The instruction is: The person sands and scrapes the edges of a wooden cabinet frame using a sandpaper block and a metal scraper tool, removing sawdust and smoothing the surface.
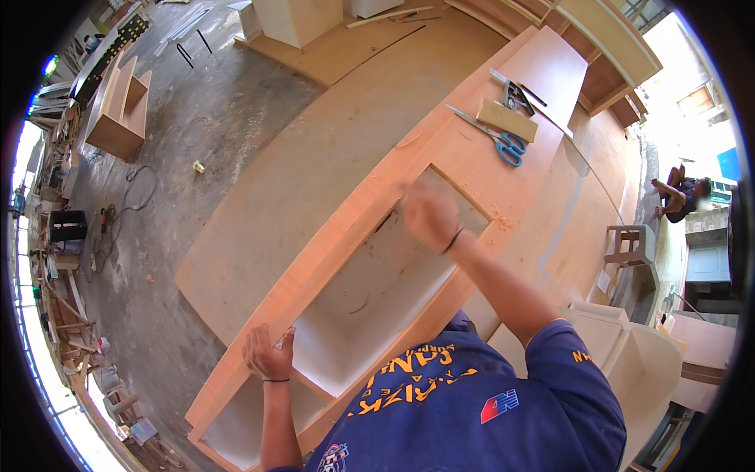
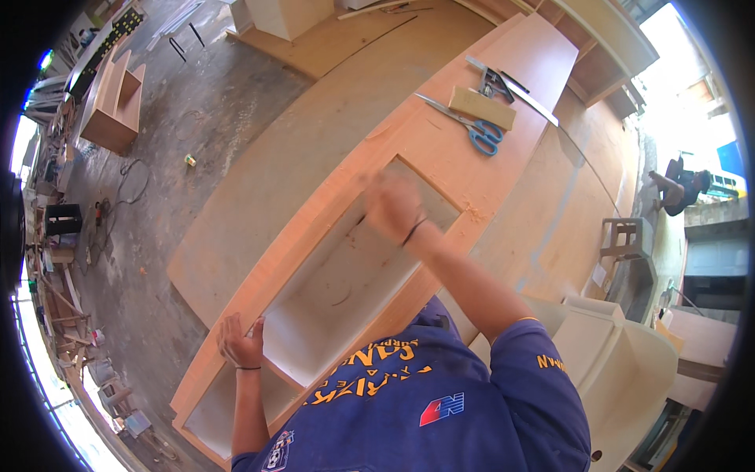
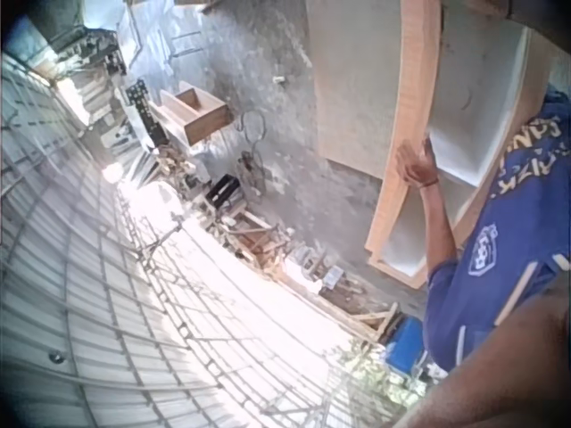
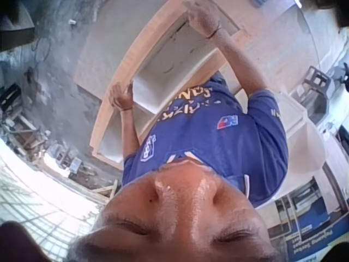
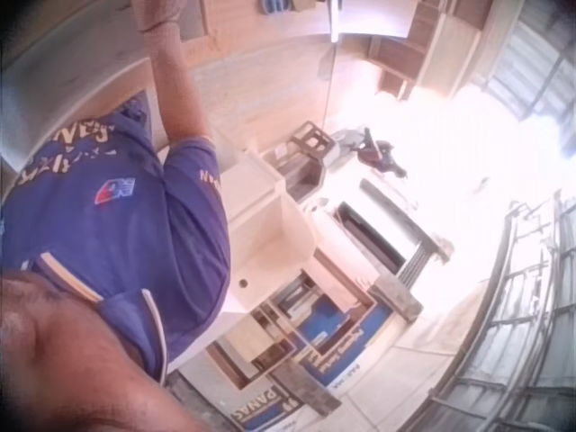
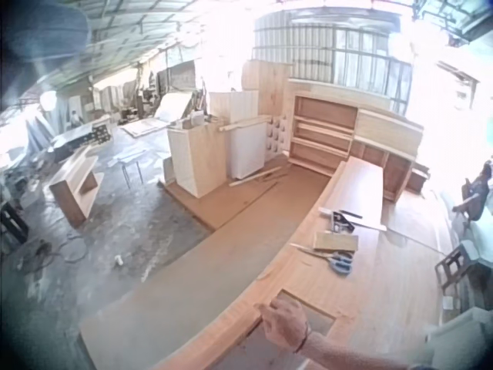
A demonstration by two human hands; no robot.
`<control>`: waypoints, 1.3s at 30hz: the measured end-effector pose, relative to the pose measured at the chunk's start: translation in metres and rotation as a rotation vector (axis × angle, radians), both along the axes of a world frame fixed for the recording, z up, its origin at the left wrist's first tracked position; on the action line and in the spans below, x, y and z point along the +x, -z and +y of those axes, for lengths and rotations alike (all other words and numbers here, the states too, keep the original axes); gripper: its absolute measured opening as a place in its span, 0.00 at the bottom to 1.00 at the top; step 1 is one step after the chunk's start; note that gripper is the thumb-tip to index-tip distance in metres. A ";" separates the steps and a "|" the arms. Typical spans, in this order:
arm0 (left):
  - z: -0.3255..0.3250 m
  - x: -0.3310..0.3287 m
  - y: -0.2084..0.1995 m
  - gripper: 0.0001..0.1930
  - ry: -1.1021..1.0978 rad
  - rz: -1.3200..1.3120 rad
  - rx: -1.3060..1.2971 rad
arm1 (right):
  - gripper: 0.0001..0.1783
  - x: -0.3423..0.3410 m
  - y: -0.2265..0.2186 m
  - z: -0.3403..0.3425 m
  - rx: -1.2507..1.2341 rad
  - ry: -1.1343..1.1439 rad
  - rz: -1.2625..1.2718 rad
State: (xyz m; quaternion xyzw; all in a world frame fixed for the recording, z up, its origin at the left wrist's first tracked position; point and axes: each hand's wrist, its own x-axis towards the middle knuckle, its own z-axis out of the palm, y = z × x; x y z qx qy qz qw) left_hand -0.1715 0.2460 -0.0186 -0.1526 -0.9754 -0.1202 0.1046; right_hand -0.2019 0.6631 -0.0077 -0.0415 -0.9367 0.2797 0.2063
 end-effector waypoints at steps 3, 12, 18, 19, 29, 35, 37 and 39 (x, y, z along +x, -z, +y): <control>0.002 0.000 0.001 0.31 -0.004 0.009 0.001 | 0.18 -0.008 -0.019 0.037 0.210 0.289 -0.093; 0.000 0.001 -0.002 0.31 -0.005 -0.010 0.000 | 0.15 -0.021 -0.002 0.022 0.250 0.387 -0.038; 0.000 -0.002 -0.001 0.31 0.004 -0.007 -0.020 | 0.15 0.021 -0.007 -0.073 0.192 -0.139 -0.046; -0.002 -0.001 -0.001 0.31 0.006 -0.008 -0.019 | 0.16 0.026 -0.014 -0.081 0.186 -0.279 -0.161; -0.004 -0.001 0.010 0.30 0.056 0.133 0.038 | 0.18 0.004 0.000 -0.028 0.363 0.156 0.006; -0.002 0.001 0.003 0.30 0.017 0.116 0.069 | 0.21 0.017 -0.004 -0.059 0.188 -0.185 -0.009; 0.002 0.000 -0.001 0.30 0.017 0.131 0.053 | 0.19 -0.002 0.002 0.003 0.235 0.037 -0.011; 0.006 -0.003 0.001 0.29 0.014 0.135 0.064 | 0.18 -0.011 -0.010 0.031 0.340 0.176 -0.209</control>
